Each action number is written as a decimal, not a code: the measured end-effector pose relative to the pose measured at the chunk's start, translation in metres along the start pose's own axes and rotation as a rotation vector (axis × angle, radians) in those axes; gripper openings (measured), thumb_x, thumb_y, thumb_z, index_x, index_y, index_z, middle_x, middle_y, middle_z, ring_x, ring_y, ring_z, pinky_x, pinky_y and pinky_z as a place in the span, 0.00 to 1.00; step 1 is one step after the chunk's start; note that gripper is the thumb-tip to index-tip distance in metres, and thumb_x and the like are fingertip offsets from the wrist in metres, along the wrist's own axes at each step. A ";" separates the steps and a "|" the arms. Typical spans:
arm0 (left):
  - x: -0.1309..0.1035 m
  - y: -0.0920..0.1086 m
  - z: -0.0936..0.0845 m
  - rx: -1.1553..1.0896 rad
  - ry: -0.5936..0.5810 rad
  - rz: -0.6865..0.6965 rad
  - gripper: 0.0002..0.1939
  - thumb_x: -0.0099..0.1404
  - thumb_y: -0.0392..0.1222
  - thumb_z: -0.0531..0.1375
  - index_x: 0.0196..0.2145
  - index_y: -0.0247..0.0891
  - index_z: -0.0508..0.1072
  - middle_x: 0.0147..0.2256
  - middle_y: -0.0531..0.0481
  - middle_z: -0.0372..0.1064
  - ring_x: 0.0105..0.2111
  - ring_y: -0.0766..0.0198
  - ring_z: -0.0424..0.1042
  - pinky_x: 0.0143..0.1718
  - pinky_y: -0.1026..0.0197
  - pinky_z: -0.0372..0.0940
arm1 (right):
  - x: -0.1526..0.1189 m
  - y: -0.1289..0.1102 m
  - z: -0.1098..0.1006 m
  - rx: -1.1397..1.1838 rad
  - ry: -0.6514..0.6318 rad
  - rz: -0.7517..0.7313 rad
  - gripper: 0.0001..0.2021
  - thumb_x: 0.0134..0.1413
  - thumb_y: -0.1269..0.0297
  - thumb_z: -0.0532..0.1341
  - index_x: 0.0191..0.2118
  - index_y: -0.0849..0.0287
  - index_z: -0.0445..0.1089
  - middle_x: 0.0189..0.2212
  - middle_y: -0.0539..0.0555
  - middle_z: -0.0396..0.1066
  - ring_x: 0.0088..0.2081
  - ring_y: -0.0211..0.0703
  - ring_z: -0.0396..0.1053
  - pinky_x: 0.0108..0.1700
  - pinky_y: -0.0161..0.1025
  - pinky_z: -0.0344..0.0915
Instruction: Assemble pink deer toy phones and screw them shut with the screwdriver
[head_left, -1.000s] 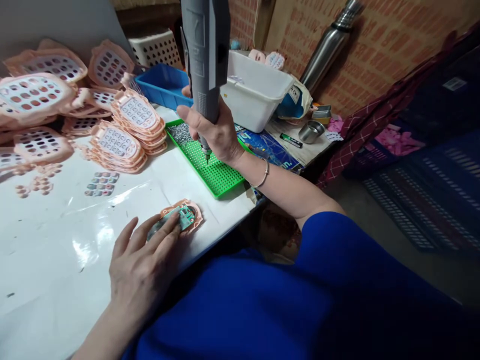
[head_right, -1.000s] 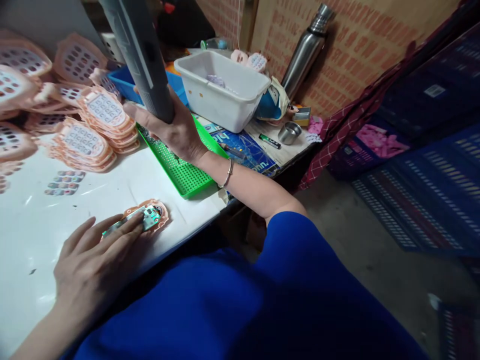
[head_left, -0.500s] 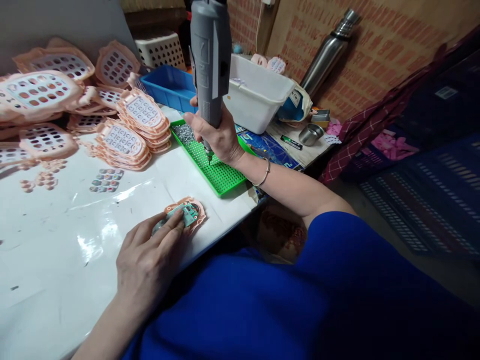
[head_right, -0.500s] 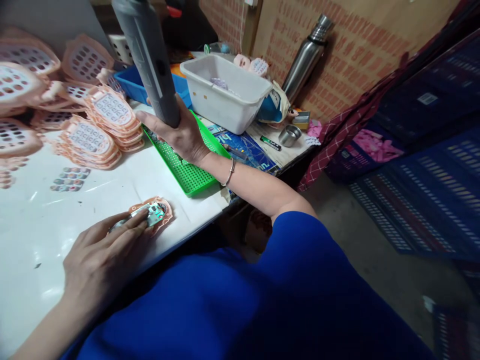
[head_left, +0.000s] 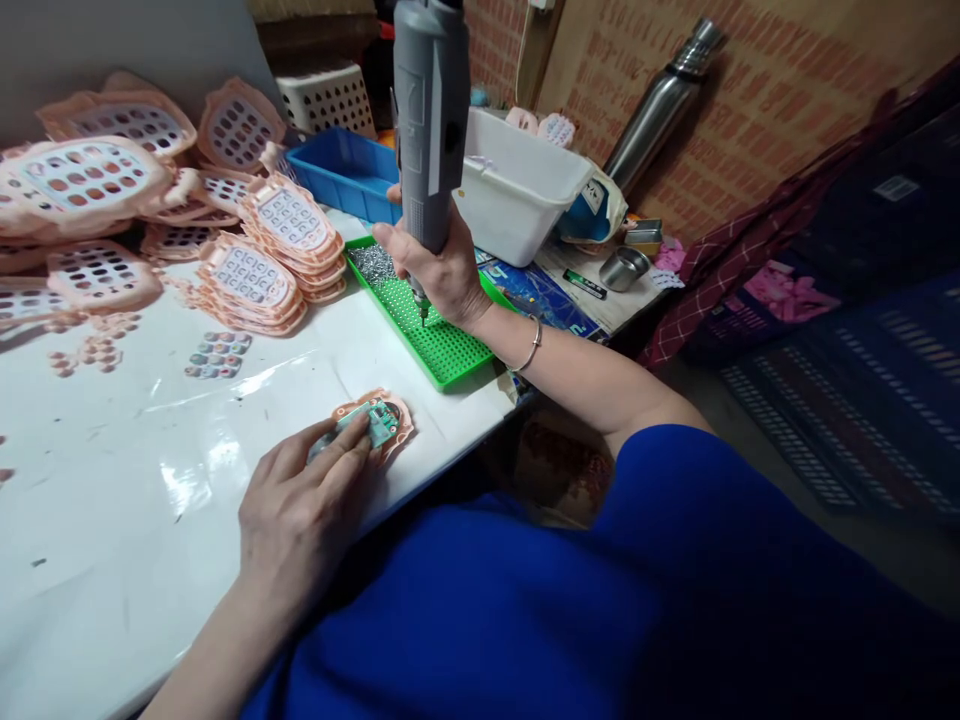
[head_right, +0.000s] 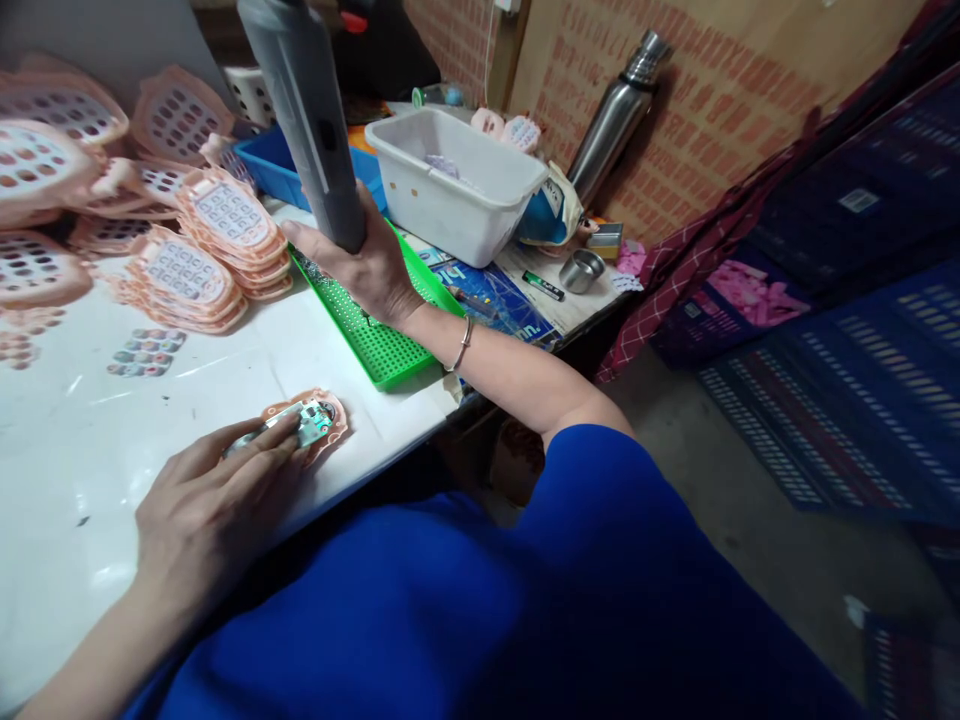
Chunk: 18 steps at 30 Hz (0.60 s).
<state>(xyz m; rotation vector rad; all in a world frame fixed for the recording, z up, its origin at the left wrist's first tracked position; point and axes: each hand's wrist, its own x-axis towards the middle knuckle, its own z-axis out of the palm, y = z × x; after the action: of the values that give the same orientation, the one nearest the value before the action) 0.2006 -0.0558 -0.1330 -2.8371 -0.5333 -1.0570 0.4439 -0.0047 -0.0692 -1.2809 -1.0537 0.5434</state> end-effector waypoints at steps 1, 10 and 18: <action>-0.001 0.000 0.001 -0.005 -0.004 -0.009 0.05 0.70 0.34 0.63 0.38 0.41 0.70 0.45 0.52 0.82 0.43 0.52 0.79 0.39 0.54 0.68 | 0.000 0.001 0.000 -0.001 0.001 0.007 0.33 0.45 0.31 0.68 0.43 0.54 0.60 0.24 0.42 0.58 0.26 0.32 0.57 0.32 0.37 0.65; -0.010 -0.004 0.009 -0.072 -0.022 -0.065 0.04 0.71 0.35 0.62 0.40 0.43 0.71 0.46 0.51 0.82 0.45 0.52 0.79 0.42 0.52 0.71 | -0.004 -0.001 0.001 0.019 0.019 0.024 0.28 0.46 0.39 0.71 0.40 0.52 0.62 0.23 0.42 0.59 0.24 0.34 0.60 0.31 0.38 0.67; 0.000 -0.002 0.001 -0.005 0.010 0.026 0.03 0.71 0.36 0.62 0.37 0.40 0.71 0.44 0.48 0.83 0.41 0.51 0.79 0.37 0.53 0.68 | -0.001 -0.010 0.000 0.126 -0.033 -0.142 0.33 0.43 0.33 0.68 0.45 0.52 0.61 0.22 0.41 0.57 0.22 0.33 0.58 0.29 0.36 0.64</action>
<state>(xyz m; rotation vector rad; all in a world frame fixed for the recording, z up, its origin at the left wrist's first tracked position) 0.2002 -0.0537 -0.1338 -2.8330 -0.4917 -1.0692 0.4412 -0.0083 -0.0598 -1.0811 -1.1114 0.5159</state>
